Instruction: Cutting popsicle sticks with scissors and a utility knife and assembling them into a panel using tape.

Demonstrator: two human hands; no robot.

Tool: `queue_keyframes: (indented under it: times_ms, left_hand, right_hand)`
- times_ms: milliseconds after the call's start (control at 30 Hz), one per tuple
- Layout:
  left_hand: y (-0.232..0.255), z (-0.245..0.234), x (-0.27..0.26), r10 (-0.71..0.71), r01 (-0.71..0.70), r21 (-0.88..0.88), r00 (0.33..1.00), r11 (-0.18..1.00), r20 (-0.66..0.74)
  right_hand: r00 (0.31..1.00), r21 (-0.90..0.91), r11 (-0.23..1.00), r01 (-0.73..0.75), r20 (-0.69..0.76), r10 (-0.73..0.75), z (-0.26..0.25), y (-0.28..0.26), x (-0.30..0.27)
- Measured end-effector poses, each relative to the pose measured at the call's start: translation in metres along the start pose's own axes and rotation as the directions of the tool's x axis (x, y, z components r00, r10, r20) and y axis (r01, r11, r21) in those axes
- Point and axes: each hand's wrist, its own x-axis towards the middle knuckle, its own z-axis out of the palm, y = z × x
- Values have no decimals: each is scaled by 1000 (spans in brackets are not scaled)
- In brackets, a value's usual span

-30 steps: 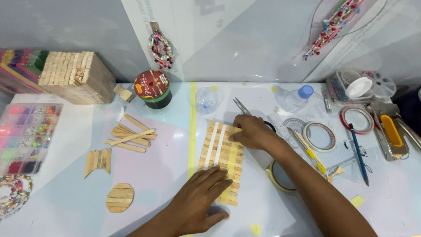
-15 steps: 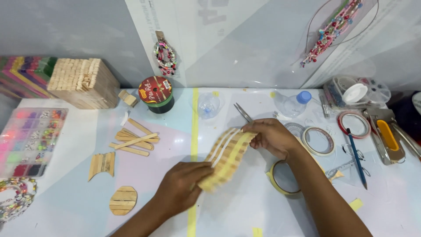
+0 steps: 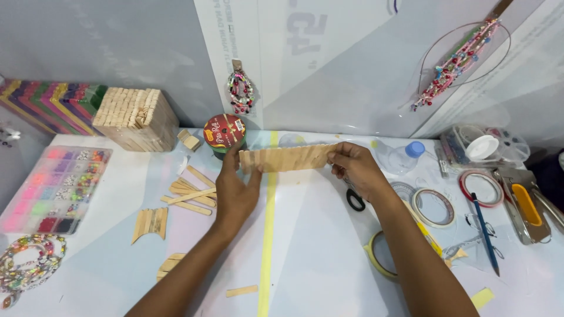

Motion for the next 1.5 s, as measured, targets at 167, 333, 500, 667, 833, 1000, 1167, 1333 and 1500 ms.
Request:
queue_keyframes:
  times_ms: [167, 333, 500, 667, 833, 1000, 1167, 1333, 1500]
  left_hand:
    - [-31, 15, -34, 344, -332, 112, 932, 937, -112]
    - [-32, 32, -26, 109, -117, 63, 986, 991, 123]
    - [-41, 53, 5, -93, 75, 124, 984, 989, 152]
    - [-42, 62, 22, -76, 44, 181, 982, 982, 174]
    - [-40, 65, 35, -50, 6, 191, 972, 982, 229]
    - [-43, 67, 36, -48, 9, 131, 954, 991, 297]
    - [-43, 63, 33, -42, 95, -123, 925, 988, 377]
    - [-56, 62, 36, 72, 276, -543, 843, 793, 534]
    - [-84, 63, 34, 130, 419, -679, 788, 603, 602]
  right_hand:
    - [999, -49, 998, 46, -17, -47, 1, -2, 0]
    - [998, -123, 991, 59, 45, -54, 15, -21, -13]
    - [990, -38, 995, 94, 112, -89, 18, -9, 8]
    - [971, 122, 983, 135, 179, -156, 35, -13, 17]
    - [961, 164, 979, 118, 228, -154, 40, -12, 16]
    - [942, 194, 977, 89, 302, -145, 48, -16, -2]
    - [961, 92, 989, 113, 244, -133, 38, -31, -29]
    - [972, 52, 979, 196, 124, -201, 15, -35, -59]
    - [970, -48, 977, 208, -116, -212, -11, -19, -70]
